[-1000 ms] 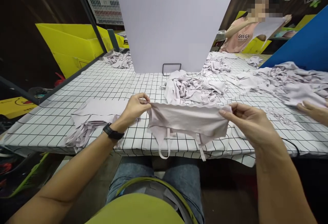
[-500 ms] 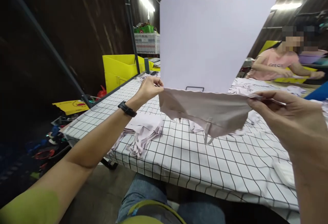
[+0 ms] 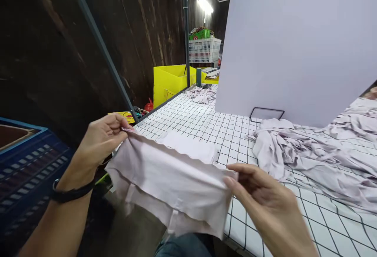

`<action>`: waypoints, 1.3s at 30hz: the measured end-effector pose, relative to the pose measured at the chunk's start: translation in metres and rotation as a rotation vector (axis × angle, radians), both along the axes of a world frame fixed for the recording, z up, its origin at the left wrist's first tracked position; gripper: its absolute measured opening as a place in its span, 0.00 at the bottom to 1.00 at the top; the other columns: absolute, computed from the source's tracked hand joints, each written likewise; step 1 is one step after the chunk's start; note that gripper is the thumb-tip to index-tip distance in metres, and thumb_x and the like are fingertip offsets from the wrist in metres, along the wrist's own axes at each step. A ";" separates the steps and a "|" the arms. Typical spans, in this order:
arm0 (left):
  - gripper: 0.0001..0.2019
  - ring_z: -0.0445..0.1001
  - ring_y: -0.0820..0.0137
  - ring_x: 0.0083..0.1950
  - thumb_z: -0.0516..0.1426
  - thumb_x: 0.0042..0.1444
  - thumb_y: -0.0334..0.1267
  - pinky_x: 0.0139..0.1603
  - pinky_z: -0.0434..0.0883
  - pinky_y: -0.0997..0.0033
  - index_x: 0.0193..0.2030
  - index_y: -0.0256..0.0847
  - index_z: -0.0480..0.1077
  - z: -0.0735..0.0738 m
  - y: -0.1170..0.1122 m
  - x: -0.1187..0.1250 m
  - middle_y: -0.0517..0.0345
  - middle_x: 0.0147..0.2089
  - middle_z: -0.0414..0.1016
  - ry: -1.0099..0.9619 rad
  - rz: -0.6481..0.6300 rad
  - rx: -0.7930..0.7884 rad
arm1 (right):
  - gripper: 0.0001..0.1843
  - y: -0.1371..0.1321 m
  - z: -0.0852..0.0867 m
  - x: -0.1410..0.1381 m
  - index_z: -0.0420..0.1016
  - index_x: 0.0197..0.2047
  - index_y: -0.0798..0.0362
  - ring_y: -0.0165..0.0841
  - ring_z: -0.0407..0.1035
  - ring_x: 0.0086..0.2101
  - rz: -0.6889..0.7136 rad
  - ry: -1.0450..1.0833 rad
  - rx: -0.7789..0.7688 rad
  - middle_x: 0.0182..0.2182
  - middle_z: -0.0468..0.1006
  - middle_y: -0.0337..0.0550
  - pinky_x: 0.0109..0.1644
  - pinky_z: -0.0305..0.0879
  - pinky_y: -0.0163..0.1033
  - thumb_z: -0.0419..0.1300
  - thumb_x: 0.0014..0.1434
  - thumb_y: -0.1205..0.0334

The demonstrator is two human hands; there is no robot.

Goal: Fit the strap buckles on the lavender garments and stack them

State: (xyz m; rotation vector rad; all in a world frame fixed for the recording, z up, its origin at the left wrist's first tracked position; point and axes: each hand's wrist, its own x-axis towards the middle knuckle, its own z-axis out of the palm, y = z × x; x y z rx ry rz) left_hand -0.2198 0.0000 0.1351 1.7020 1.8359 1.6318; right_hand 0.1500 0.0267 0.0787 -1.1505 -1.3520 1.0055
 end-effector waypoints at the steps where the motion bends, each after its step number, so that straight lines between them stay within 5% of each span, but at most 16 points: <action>1: 0.06 0.75 0.69 0.35 0.56 0.47 0.31 0.35 0.70 0.73 0.33 0.41 0.68 -0.007 0.005 -0.011 0.60 0.31 0.73 0.015 0.002 -0.050 | 0.22 0.008 -0.007 -0.015 0.87 0.41 0.43 0.50 0.80 0.37 0.054 -0.016 -0.040 0.36 0.85 0.47 0.34 0.84 0.46 0.79 0.40 0.49; 5: 0.08 0.73 0.70 0.33 0.52 0.44 0.26 0.32 0.66 0.75 0.32 0.40 0.65 -0.048 0.055 -0.034 0.61 0.29 0.71 0.154 0.007 -0.388 | 0.29 0.057 -0.047 -0.055 0.83 0.46 0.53 0.46 0.79 0.40 0.186 -0.047 -0.174 0.35 0.83 0.49 0.40 0.81 0.44 0.73 0.47 0.41; 10: 0.10 0.74 0.66 0.37 0.53 0.44 0.23 0.36 0.65 0.71 0.32 0.41 0.67 -0.097 0.133 -0.027 0.59 0.31 0.75 0.289 0.111 -0.591 | 0.27 0.113 -0.099 -0.071 0.81 0.43 0.52 0.45 0.77 0.36 0.036 -0.291 -0.151 0.31 0.81 0.45 0.42 0.75 0.48 0.66 0.48 0.40; 17: 0.12 0.75 0.57 0.52 0.56 0.49 0.25 0.51 0.66 0.60 0.40 0.41 0.70 -0.128 0.185 -0.023 0.52 0.43 0.80 0.392 0.179 -0.711 | 0.19 0.147 -0.110 -0.081 0.77 0.40 0.49 0.44 0.77 0.33 -0.049 -0.464 -0.059 0.29 0.81 0.43 0.41 0.72 0.48 0.59 0.51 0.46; 24: 0.19 0.73 0.55 0.60 0.52 0.54 0.25 0.57 0.67 0.55 0.50 0.43 0.72 -0.131 0.172 -0.014 0.46 0.56 0.77 0.518 0.161 -0.693 | 0.18 0.146 -0.118 -0.092 0.75 0.46 0.53 0.40 0.76 0.30 -0.072 -0.458 0.001 0.29 0.80 0.44 0.42 0.72 0.47 0.56 0.55 0.55; 27: 0.18 0.69 0.44 0.63 0.49 0.60 0.30 0.58 0.65 0.38 0.53 0.38 0.72 -0.127 0.161 -0.008 0.36 0.62 0.71 0.554 0.166 -0.618 | 0.17 0.131 -0.113 -0.073 0.77 0.48 0.50 0.38 0.77 0.34 -0.081 -0.489 0.059 0.39 0.82 0.45 0.41 0.73 0.43 0.57 0.57 0.55; 30: 0.15 0.73 0.46 0.59 0.50 0.63 0.37 0.55 0.70 0.42 0.51 0.40 0.74 -0.131 0.158 0.009 0.42 0.56 0.77 0.650 0.085 -0.420 | 0.15 0.127 -0.107 -0.030 0.77 0.45 0.49 0.42 0.76 0.42 -0.220 -0.550 0.099 0.45 0.80 0.49 0.46 0.73 0.47 0.55 0.61 0.52; 35: 0.12 0.75 0.56 0.56 0.52 0.64 0.39 0.58 0.72 0.48 0.45 0.44 0.76 -0.133 0.145 0.097 0.50 0.51 0.80 0.538 -0.335 -0.180 | 0.14 0.136 -0.103 0.054 0.71 0.34 0.51 0.57 0.71 0.45 -0.483 -0.601 0.058 0.40 0.75 0.61 0.49 0.68 0.61 0.61 0.52 0.49; 39: 0.10 0.75 0.58 0.55 0.53 0.65 0.35 0.58 0.73 0.50 0.45 0.42 0.76 -0.129 0.133 0.181 0.51 0.50 0.79 0.431 -0.615 -0.217 | 0.18 0.121 -0.099 0.078 0.65 0.23 0.46 0.46 0.69 0.30 -0.382 -0.571 0.033 0.26 0.73 0.49 0.40 0.69 0.54 0.58 0.55 0.44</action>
